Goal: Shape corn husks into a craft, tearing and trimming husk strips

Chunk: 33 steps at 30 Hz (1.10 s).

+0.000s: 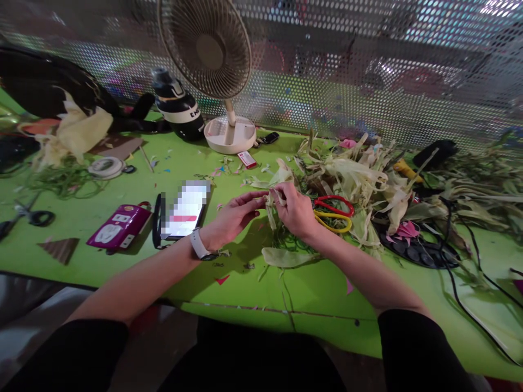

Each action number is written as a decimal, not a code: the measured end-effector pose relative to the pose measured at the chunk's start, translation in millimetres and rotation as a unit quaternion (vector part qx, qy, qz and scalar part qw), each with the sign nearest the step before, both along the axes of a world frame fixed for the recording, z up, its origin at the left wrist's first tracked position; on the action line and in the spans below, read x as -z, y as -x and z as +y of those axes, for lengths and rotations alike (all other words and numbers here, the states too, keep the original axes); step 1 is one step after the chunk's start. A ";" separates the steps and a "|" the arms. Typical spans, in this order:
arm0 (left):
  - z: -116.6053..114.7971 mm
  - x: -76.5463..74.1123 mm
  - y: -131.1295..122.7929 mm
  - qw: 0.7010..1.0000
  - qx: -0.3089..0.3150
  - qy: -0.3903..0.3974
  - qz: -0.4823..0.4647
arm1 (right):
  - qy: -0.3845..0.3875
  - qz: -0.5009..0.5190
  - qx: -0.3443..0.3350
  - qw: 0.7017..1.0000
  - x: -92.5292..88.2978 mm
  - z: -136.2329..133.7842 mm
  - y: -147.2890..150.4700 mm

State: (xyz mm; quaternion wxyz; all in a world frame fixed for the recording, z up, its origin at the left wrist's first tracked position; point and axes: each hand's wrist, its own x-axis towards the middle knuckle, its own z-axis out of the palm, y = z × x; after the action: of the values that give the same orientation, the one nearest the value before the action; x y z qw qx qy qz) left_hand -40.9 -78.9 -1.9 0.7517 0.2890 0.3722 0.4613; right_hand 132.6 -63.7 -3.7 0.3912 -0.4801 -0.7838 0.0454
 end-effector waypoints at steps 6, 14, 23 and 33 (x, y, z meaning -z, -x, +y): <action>-4.0 2.7 -3.6 0.999 0.004 0.037 -0.035 | 0.004 0.018 -0.004 1.000 1.8 -0.5 0.7; -8.3 3.5 -8.0 0.997 -0.029 0.024 -0.065 | 0.022 0.040 0.012 0.999 -1.3 -3.9 5.2; -12.4 1.9 -8.8 0.999 -0.037 0.009 -0.015 | 0.050 0.022 0.038 0.998 0.9 -4.6 5.2; 2.2 5.9 -0.2 0.999 -0.047 -0.014 -0.018 | 0.300 0.236 -0.102 0.919 -14.0 17.0 -2.1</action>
State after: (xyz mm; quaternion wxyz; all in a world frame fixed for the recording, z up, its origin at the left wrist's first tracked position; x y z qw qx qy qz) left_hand -40.7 -76.7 -7.9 0.7315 0.2733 0.3654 0.5067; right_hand 134.7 -46.6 10.3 0.3957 -0.4676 -0.6631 0.4302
